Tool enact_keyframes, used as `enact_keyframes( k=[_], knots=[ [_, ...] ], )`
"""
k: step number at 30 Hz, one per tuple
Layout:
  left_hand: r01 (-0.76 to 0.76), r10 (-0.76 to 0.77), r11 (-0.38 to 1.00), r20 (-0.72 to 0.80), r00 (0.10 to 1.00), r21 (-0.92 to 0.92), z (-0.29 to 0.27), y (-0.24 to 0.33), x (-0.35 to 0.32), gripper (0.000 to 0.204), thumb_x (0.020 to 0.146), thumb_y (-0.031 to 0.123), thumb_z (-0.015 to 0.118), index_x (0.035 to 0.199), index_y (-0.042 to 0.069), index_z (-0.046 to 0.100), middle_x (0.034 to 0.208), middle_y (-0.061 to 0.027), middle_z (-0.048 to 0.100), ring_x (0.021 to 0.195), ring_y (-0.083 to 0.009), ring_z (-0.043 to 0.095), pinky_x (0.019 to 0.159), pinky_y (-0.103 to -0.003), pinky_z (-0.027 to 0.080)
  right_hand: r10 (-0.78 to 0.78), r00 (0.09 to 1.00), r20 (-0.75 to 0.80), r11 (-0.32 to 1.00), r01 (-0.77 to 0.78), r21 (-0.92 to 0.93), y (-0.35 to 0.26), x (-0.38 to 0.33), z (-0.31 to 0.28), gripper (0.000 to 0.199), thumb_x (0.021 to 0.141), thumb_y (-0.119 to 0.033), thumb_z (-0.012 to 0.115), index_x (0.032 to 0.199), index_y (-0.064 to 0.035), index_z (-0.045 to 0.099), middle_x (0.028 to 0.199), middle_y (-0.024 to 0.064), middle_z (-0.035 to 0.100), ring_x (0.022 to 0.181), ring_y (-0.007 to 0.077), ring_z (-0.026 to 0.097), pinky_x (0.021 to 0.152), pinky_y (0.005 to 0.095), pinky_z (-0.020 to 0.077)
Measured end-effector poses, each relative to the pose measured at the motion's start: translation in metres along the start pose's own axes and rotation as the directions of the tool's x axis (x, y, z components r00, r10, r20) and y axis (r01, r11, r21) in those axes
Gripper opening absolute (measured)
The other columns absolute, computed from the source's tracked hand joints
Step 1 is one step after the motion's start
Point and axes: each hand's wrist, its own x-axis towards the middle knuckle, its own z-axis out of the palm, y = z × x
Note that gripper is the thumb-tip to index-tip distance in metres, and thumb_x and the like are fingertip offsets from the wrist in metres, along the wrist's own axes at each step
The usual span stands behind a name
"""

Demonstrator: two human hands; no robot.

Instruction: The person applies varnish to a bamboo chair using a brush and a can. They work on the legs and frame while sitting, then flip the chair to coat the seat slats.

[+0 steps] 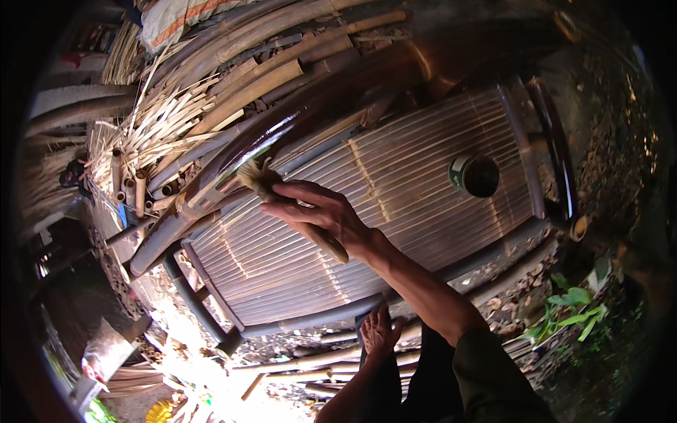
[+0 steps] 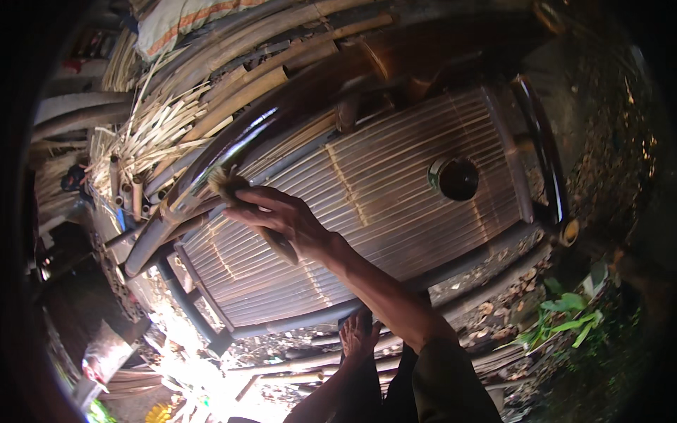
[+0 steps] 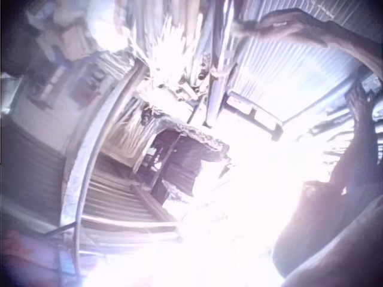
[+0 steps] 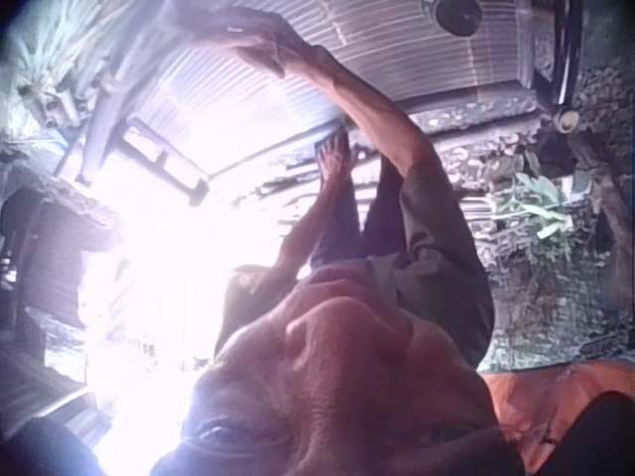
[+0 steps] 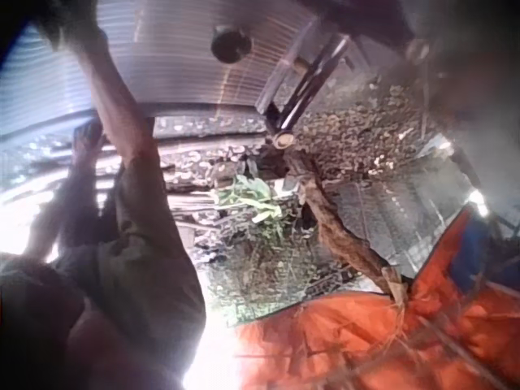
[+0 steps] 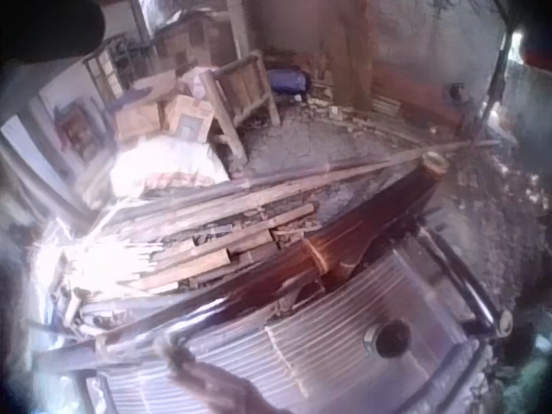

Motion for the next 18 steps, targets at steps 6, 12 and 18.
enact_keyframes(
  k=[6, 12, 18],
  knots=[
    [-0.026, 0.024, 0.996, 0.026, 0.999, 0.085, -0.012, -0.030, -0.008, 0.070, 0.081, 0.043, 0.072, 0.138, 0.011, 0.047, 0.135, -0.0172, 0.052, 0.126, -0.0379, 0.048, 0.104, -0.052, 0.036, 0.476, 0.592, -0.650, 0.859, -0.155, 0.488, 0.029, -0.003, -0.087, 0.043, 0.097, -0.025, 0.064, 0.134, -0.0077, 0.051, 0.130, 0.0115, 0.057, 0.117, 0.0195, 0.057, 0.102, 0.0364, 0.0490],
    [-0.118, 0.095, 0.984, 0.165, 0.982, 0.136, -0.018, -0.055, -0.008, 0.074, 0.081, 0.042, 0.073, 0.140, 0.007, 0.045, 0.139, -0.0187, 0.050, 0.129, -0.0376, 0.047, 0.105, -0.051, 0.036, 0.657, 0.078, -0.750, 0.648, 0.450, 0.614, 0.050, 0.019, -0.020, 0.055, 0.096, -0.028, 0.066, 0.144, -0.0167, 0.041, 0.130, 0.0091, 0.056, 0.122, 0.0197, 0.052, 0.107, 0.0380, 0.0426],
    [-0.218, 0.185, 0.947, 0.150, 0.971, 0.237, -0.015, -0.090, -0.014, 0.075, 0.080, 0.040, 0.074, 0.140, 0.006, 0.045, 0.137, -0.0187, 0.051, 0.127, -0.0373, 0.049, 0.102, -0.050, 0.040, 0.875, 0.286, -0.390, 0.376, 0.106, 0.921, 0.005, -0.008, 0.093, 0.036, 0.097, -0.019, 0.062, 0.130, -0.0051, 0.057, 0.114, 0.0148, 0.066, 0.115, 0.0245, 0.062, 0.102, 0.0419, 0.0533]
  ],
)
